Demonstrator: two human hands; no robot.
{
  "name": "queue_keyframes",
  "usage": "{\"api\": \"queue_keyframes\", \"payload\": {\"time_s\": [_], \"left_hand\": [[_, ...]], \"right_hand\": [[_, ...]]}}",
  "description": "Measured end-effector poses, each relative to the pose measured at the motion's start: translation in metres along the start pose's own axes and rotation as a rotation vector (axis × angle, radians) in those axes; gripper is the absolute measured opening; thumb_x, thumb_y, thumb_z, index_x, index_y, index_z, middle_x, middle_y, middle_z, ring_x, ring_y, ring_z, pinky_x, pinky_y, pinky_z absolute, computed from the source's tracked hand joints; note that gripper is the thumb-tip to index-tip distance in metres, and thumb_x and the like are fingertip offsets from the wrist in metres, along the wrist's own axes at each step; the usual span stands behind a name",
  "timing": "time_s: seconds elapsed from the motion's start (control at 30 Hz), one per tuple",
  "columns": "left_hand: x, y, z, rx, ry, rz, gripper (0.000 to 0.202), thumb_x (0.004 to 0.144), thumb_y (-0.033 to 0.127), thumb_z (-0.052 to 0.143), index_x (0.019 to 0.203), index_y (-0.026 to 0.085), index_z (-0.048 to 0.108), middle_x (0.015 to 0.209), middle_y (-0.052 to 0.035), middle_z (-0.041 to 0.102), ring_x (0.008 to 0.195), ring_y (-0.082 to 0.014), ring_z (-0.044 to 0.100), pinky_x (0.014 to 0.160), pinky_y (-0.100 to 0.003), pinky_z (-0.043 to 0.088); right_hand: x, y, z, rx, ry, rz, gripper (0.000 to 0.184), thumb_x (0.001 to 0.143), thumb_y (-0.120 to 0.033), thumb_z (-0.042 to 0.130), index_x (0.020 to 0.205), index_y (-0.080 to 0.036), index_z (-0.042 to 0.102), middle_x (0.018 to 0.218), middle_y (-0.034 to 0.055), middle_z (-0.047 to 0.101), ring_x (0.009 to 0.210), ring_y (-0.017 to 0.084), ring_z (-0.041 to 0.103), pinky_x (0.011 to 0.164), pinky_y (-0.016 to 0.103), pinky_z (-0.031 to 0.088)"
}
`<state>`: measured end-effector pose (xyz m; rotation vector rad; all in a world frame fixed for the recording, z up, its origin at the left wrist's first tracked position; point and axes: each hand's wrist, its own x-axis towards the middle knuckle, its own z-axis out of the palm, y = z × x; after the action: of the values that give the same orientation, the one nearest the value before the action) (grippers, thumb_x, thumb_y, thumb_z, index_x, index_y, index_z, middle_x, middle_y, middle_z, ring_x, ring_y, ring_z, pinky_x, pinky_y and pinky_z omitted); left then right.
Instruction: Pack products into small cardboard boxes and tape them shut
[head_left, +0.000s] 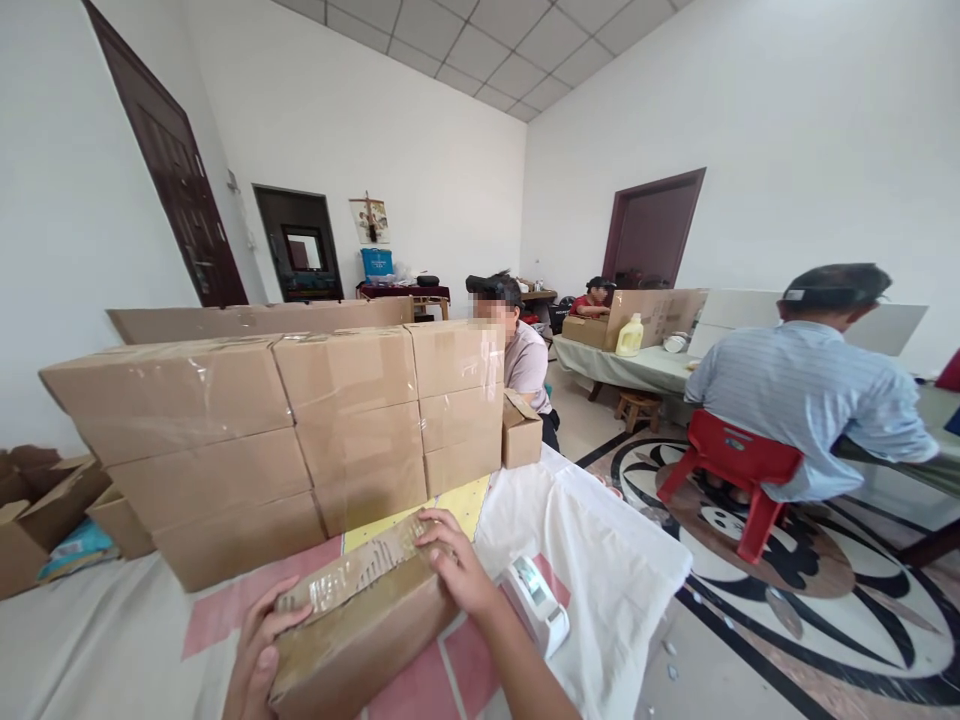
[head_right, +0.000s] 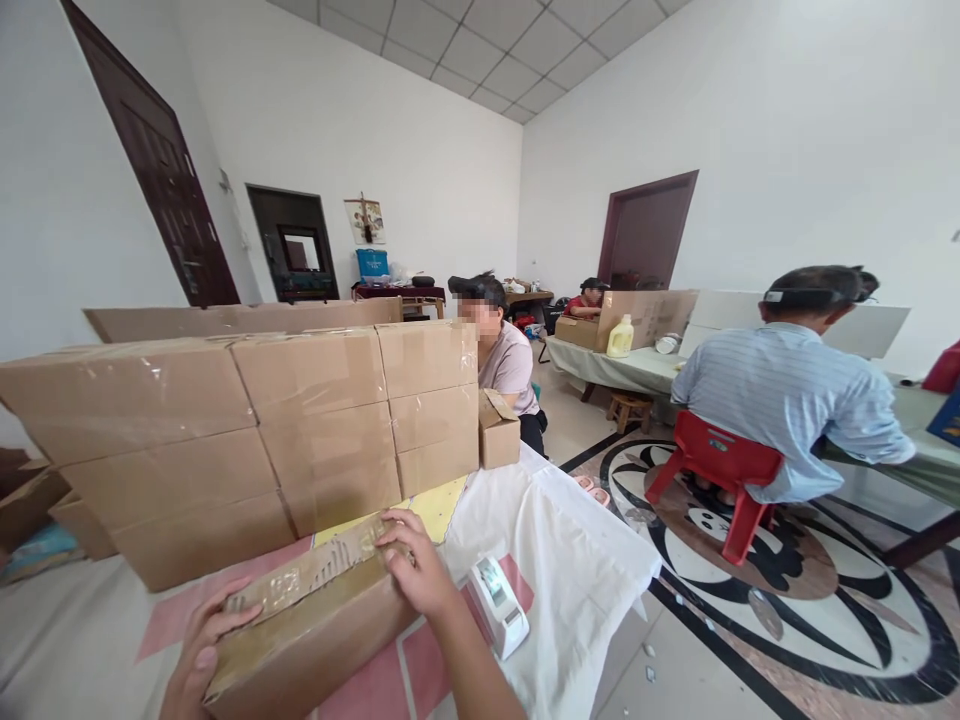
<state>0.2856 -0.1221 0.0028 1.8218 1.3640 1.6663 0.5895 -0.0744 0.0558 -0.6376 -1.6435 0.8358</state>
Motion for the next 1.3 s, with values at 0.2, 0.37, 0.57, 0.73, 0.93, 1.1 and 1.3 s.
{"api": "queue_keyframes", "payload": {"time_s": [0.2,0.37,0.57,0.73,0.93,1.1,1.3], "left_hand": [[0.001,0.015,0.004,0.036,0.009,0.024,0.047,0.098,0.059,0.035,0.096,0.029,0.071,0.141,-0.0042,0.053,0.137,-0.034,0.046,0.121,-0.06,0.028],[-0.002,0.006,0.0,0.138,0.036,0.154,0.047,0.1,0.05,0.031,0.103,0.025,0.07,0.144,-0.0082,0.054,0.133,-0.0335,0.049,0.114,-0.061,0.033],[-0.006,0.012,-0.011,0.336,-0.015,0.498,0.043,0.102,0.044,0.031,0.124,0.028,0.065,0.13,-0.0102,0.064,0.127,-0.0346,0.052,0.106,-0.058,0.037],[-0.007,0.014,-0.004,0.368,-0.034,0.457,0.06,0.098,0.064,0.031,0.138,0.024,0.053,0.137,-0.0157,0.058,0.133,-0.0403,0.047,0.106,-0.061,0.035],[-0.004,0.015,0.002,0.446,0.012,0.515,0.042,0.093,0.045,0.049,0.129,0.025,0.055,0.134,-0.0142,0.059,0.129,-0.0387,0.05,0.104,-0.057,0.039],[-0.001,0.024,0.0,0.506,0.04,0.537,0.032,0.09,0.035,0.052,0.119,0.023,0.058,0.14,-0.0172,0.053,0.123,-0.0384,0.052,0.098,-0.055,0.041],[0.0,0.028,0.0,0.496,0.043,0.541,0.026,0.089,0.035,0.052,0.111,0.023,0.059,0.138,-0.0176,0.054,0.121,-0.0391,0.051,0.096,-0.056,0.039]], "right_hand": [[0.001,-0.004,0.001,-0.023,0.013,0.027,0.019,0.093,-0.033,0.055,0.098,-0.025,0.071,0.138,0.0077,0.058,0.135,0.025,0.049,0.117,0.046,0.034],[0.001,-0.001,0.001,-0.027,0.014,0.005,0.018,0.091,-0.025,0.054,0.097,-0.024,0.071,0.136,0.0075,0.058,0.134,0.024,0.05,0.116,0.043,0.035],[-0.002,0.0,-0.002,-0.011,0.005,0.007,0.02,0.096,-0.029,0.052,0.102,-0.026,0.071,0.14,0.0072,0.057,0.137,0.024,0.048,0.118,0.044,0.033],[-0.004,0.001,-0.001,-0.008,0.028,0.012,0.022,0.096,-0.031,0.054,0.107,-0.026,0.071,0.142,0.0078,0.055,0.138,0.025,0.047,0.119,0.045,0.033],[-0.004,0.001,0.001,-0.005,0.034,0.02,0.023,0.094,-0.028,0.054,0.109,-0.026,0.071,0.143,0.0073,0.055,0.139,0.025,0.046,0.119,0.045,0.032],[-0.003,-0.001,0.0,-0.007,0.041,0.024,0.027,0.091,-0.024,0.052,0.113,-0.027,0.067,0.142,0.0069,0.056,0.139,0.024,0.046,0.118,0.043,0.032],[-0.004,0.0,0.002,-0.003,0.052,0.008,0.019,0.089,-0.022,0.053,0.105,-0.026,0.062,0.141,0.0068,0.057,0.137,0.024,0.047,0.117,0.042,0.033]]}}
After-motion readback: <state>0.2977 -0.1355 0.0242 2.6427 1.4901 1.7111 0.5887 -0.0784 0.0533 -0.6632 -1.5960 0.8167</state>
